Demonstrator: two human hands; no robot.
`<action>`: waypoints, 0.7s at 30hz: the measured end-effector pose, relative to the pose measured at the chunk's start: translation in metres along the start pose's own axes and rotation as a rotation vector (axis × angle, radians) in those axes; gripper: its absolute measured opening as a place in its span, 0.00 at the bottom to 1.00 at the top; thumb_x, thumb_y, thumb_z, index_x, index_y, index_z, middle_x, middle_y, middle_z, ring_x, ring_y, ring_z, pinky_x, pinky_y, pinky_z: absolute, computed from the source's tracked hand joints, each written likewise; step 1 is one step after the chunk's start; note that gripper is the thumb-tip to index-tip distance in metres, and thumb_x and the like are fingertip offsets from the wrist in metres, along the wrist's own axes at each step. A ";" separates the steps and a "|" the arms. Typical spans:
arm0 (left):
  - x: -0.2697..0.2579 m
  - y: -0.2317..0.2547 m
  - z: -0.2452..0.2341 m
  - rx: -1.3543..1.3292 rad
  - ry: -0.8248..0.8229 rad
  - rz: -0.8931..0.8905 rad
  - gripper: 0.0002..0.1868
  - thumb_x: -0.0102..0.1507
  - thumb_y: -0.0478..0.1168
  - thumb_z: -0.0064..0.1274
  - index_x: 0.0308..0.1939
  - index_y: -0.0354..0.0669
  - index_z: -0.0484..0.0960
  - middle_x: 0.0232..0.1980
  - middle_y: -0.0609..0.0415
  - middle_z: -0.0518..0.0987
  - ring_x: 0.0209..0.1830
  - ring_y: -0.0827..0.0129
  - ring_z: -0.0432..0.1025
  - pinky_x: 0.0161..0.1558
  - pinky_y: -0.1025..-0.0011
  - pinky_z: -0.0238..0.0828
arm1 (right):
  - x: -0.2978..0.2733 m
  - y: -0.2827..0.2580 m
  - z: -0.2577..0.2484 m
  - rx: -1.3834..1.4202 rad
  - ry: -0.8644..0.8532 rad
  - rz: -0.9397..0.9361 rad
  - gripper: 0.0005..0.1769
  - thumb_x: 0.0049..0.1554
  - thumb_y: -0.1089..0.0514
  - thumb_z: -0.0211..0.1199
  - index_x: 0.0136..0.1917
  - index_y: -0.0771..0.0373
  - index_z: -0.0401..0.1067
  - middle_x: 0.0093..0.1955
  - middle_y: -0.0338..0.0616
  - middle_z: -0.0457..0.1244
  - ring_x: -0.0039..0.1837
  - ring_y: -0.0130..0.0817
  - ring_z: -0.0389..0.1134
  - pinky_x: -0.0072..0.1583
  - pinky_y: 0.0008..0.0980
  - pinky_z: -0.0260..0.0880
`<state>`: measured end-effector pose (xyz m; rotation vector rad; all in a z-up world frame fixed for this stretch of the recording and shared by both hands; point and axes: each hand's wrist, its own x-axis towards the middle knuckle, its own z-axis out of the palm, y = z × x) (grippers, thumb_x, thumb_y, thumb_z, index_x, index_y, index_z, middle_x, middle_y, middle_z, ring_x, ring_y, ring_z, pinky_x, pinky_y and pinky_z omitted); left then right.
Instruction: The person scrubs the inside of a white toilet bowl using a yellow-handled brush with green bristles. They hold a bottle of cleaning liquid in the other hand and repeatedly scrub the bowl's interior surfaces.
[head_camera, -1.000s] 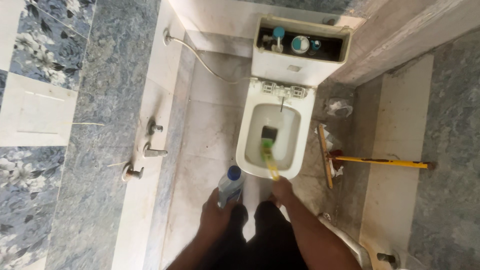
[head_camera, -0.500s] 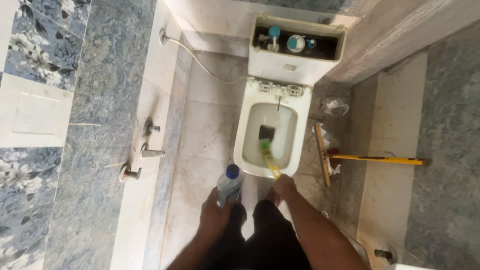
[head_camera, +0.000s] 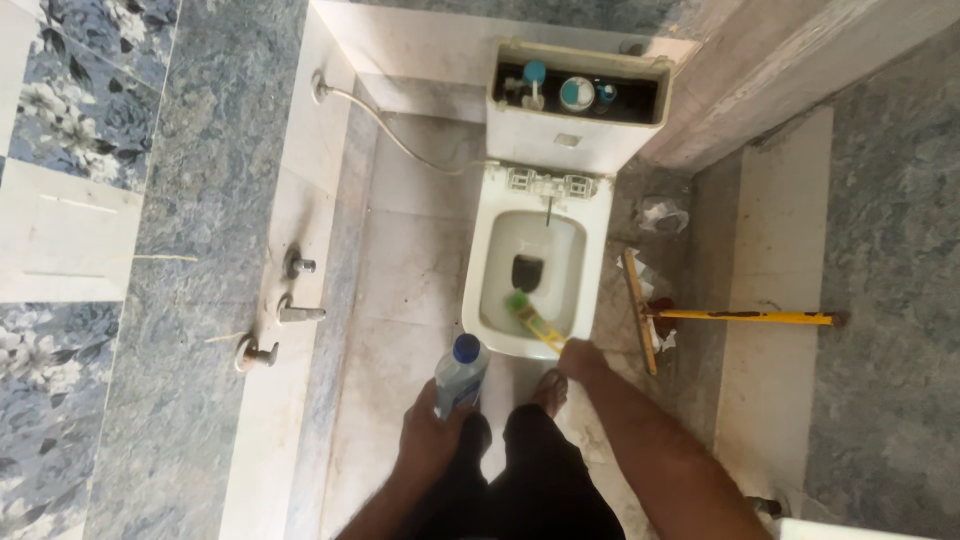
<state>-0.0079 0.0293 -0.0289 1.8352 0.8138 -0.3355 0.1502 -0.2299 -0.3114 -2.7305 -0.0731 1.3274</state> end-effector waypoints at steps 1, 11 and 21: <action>-0.002 -0.001 0.001 0.002 0.007 -0.003 0.24 0.61 0.44 0.57 0.61 0.43 0.76 0.51 0.43 0.85 0.54 0.52 0.81 0.53 0.60 0.76 | 0.007 0.002 -0.005 -0.013 0.029 -0.001 0.18 0.58 0.54 0.55 0.55 0.64 0.78 0.58 0.60 0.69 0.63 0.55 0.71 0.63 0.47 0.73; 0.006 -0.003 0.015 -0.028 0.054 -0.041 0.21 0.61 0.45 0.58 0.57 0.44 0.79 0.48 0.42 0.87 0.52 0.51 0.82 0.51 0.60 0.77 | 0.056 -0.001 -0.024 0.120 0.287 0.162 0.18 0.67 0.52 0.46 0.61 0.65 0.71 0.60 0.60 0.68 0.61 0.56 0.72 0.60 0.49 0.74; 0.015 -0.016 0.029 -0.026 0.134 -0.043 0.23 0.60 0.44 0.59 0.58 0.44 0.79 0.49 0.41 0.86 0.53 0.49 0.81 0.50 0.59 0.78 | 0.095 -0.038 -0.006 0.171 0.178 -0.213 0.19 0.62 0.59 0.47 0.63 0.64 0.67 0.54 0.64 0.69 0.60 0.60 0.71 0.61 0.51 0.72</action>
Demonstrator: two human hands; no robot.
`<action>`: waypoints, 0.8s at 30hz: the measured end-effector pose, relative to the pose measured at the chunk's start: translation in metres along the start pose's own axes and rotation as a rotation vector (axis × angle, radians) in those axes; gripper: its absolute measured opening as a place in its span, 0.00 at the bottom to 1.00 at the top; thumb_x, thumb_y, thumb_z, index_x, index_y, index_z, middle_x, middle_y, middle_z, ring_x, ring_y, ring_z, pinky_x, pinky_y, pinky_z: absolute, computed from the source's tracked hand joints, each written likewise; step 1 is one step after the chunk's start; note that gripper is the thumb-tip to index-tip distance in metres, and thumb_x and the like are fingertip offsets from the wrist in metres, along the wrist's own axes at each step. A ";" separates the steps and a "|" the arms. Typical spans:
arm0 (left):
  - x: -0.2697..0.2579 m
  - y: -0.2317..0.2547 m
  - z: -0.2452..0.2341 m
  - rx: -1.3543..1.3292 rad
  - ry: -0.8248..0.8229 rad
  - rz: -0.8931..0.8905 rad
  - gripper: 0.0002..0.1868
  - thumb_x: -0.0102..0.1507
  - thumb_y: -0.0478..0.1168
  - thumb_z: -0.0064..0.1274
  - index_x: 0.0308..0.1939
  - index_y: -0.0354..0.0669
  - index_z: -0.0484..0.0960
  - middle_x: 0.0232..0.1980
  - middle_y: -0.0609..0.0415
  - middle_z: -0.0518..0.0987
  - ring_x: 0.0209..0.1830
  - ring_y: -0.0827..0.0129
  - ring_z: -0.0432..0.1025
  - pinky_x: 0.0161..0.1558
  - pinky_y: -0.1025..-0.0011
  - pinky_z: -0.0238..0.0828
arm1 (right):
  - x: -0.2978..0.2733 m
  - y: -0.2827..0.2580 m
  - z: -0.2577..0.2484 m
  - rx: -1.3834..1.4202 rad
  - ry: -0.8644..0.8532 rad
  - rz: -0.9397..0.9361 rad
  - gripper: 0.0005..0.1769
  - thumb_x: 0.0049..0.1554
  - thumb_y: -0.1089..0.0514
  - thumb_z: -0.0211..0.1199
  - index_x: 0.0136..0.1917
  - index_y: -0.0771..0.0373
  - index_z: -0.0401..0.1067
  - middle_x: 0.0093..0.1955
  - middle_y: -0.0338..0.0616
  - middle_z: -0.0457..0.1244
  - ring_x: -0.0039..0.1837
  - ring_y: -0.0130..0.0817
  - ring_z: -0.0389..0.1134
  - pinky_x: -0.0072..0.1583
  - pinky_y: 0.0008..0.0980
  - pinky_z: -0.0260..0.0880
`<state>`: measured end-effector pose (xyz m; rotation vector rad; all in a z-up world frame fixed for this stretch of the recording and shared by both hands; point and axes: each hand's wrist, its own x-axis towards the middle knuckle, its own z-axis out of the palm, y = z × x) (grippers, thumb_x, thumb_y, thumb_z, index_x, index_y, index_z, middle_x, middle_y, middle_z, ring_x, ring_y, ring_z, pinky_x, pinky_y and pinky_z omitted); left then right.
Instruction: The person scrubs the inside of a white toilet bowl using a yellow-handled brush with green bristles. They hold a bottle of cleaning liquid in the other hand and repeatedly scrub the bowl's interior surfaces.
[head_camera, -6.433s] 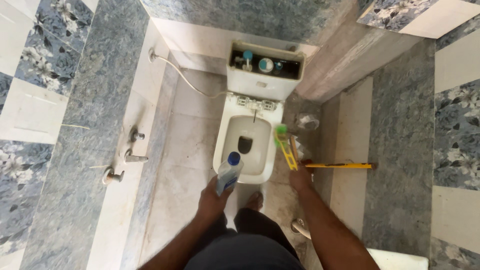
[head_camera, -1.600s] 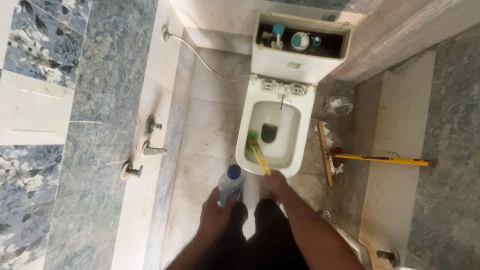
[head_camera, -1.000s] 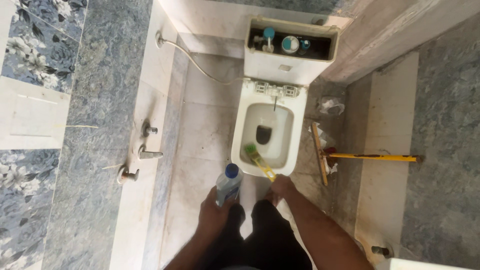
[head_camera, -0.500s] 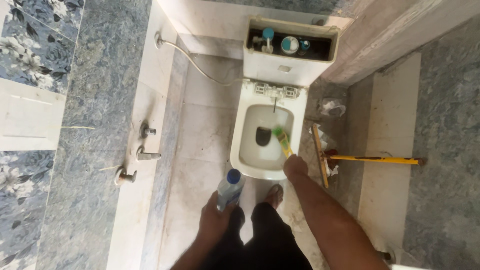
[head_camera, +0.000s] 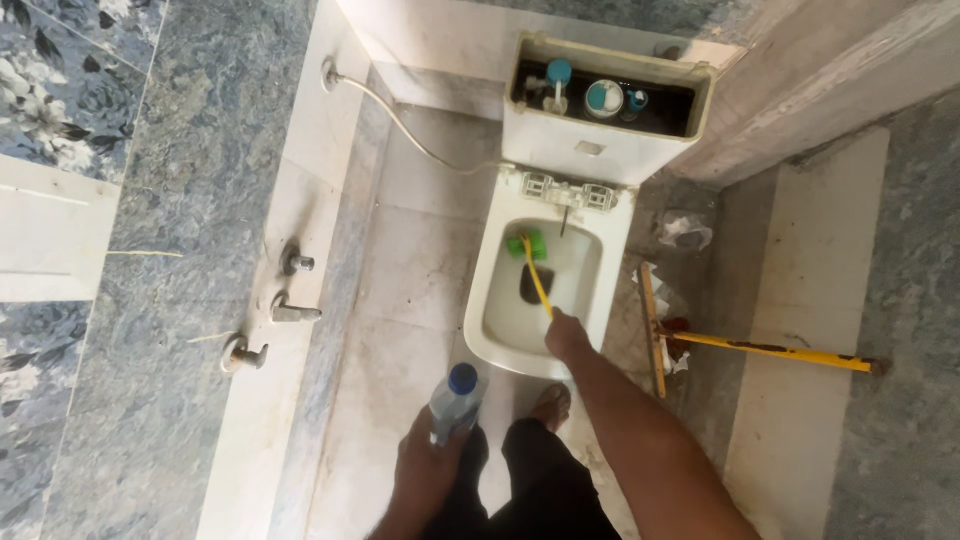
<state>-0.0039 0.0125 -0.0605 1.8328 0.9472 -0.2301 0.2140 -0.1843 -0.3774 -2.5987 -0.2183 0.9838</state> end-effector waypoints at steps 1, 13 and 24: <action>0.000 0.001 0.001 -0.008 -0.011 -0.018 0.23 0.60 0.44 0.59 0.59 0.44 0.78 0.49 0.41 0.86 0.53 0.49 0.81 0.51 0.59 0.78 | -0.001 0.002 -0.001 -0.017 -0.035 -0.020 0.19 0.61 0.59 0.48 0.63 0.64 0.68 0.55 0.63 0.69 0.60 0.60 0.71 0.62 0.51 0.71; -0.008 -0.001 0.008 0.053 -0.017 -0.090 0.24 0.59 0.46 0.60 0.58 0.46 0.78 0.49 0.40 0.86 0.53 0.46 0.80 0.50 0.57 0.77 | -0.017 0.035 -0.015 -0.087 -0.076 -0.037 0.25 0.58 0.58 0.49 0.68 0.57 0.69 0.60 0.57 0.68 0.63 0.56 0.69 0.64 0.49 0.69; -0.008 -0.005 0.014 0.033 0.011 -0.081 0.24 0.58 0.45 0.61 0.58 0.44 0.79 0.48 0.39 0.86 0.51 0.45 0.80 0.49 0.57 0.77 | -0.018 -0.005 0.023 -0.266 -0.108 -0.059 0.21 0.58 0.58 0.51 0.64 0.61 0.69 0.55 0.59 0.69 0.59 0.57 0.70 0.61 0.49 0.71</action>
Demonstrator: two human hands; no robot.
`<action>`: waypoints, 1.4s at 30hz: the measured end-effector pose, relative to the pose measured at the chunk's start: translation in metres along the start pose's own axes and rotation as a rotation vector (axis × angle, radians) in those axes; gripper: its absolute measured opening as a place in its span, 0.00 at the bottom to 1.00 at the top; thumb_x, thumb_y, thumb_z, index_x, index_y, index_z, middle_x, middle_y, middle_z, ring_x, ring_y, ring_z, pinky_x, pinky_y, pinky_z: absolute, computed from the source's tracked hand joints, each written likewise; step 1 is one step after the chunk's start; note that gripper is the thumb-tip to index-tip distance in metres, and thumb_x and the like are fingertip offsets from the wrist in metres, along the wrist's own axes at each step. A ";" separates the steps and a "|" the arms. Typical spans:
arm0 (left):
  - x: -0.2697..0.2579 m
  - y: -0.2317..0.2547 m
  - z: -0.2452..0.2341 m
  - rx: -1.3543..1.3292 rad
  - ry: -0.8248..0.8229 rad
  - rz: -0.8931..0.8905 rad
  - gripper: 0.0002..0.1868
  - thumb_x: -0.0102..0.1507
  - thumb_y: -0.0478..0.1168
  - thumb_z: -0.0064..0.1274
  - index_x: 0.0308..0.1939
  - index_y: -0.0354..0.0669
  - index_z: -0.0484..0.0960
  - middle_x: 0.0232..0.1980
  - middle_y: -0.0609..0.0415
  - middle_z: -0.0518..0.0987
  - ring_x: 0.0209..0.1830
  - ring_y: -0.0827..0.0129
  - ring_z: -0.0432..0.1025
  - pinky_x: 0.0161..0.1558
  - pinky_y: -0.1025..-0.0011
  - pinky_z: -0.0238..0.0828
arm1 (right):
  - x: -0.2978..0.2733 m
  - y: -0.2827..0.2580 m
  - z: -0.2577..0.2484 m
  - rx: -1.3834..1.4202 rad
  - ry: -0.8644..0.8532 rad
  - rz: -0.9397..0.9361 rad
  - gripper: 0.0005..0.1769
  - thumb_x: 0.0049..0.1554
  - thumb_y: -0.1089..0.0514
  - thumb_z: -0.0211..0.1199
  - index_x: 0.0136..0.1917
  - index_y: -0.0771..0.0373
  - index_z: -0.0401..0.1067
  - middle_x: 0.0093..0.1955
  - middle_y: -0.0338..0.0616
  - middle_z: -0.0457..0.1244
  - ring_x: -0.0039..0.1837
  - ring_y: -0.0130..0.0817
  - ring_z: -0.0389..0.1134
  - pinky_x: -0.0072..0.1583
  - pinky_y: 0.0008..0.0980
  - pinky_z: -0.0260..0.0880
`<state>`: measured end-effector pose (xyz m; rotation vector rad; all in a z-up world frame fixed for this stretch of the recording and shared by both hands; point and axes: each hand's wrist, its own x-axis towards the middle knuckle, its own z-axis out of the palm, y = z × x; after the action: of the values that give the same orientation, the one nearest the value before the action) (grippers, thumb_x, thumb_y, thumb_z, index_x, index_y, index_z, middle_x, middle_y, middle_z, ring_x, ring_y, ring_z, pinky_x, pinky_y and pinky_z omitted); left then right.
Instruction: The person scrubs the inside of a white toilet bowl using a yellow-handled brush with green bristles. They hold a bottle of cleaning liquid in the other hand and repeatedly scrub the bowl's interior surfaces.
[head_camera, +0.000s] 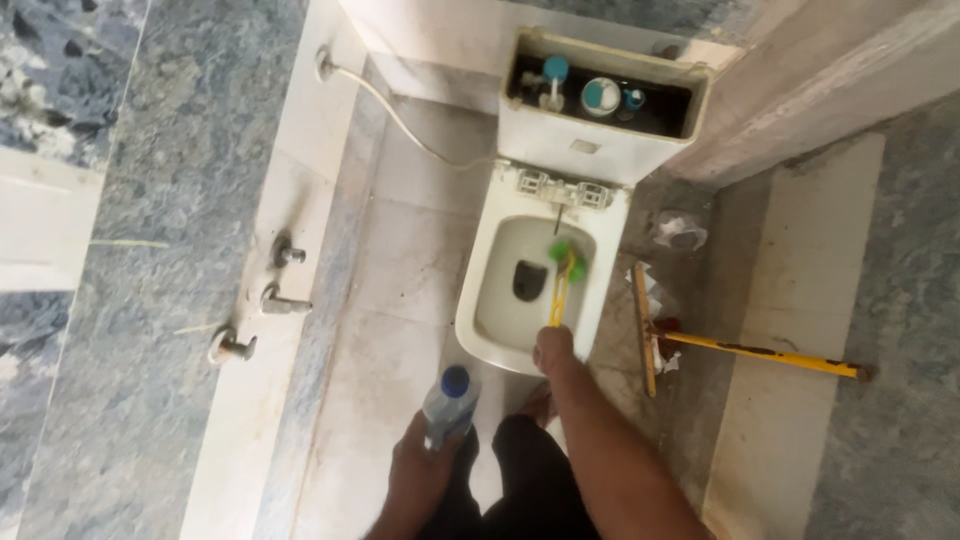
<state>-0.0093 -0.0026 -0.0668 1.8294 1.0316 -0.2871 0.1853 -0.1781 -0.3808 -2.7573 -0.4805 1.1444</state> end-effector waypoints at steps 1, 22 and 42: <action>-0.001 -0.001 0.001 -0.017 0.000 0.008 0.24 0.58 0.45 0.61 0.57 0.44 0.79 0.47 0.39 0.86 0.51 0.46 0.81 0.48 0.58 0.78 | -0.007 -0.006 0.006 0.003 -0.003 -0.001 0.21 0.58 0.58 0.51 0.64 0.61 0.69 0.55 0.59 0.69 0.59 0.58 0.70 0.61 0.49 0.71; 0.003 0.005 -0.006 -0.066 -0.013 0.066 0.24 0.59 0.44 0.60 0.58 0.42 0.78 0.48 0.41 0.86 0.50 0.49 0.82 0.48 0.59 0.78 | 0.018 0.013 -0.021 0.203 0.095 0.060 0.15 0.58 0.60 0.53 0.58 0.65 0.68 0.50 0.62 0.69 0.56 0.61 0.71 0.58 0.52 0.72; 0.006 0.005 -0.004 -0.030 -0.030 -0.030 0.24 0.60 0.48 0.58 0.59 0.45 0.77 0.48 0.42 0.87 0.49 0.50 0.83 0.48 0.59 0.79 | 0.025 -0.004 -0.007 -1.002 -0.083 -0.517 0.13 0.62 0.57 0.55 0.51 0.52 0.80 0.48 0.44 0.71 0.52 0.43 0.73 0.58 0.46 0.66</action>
<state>-0.0026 0.0028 -0.0654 1.7785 1.0383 -0.3148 0.2057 -0.1658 -0.3918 -2.9105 -2.1107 1.0394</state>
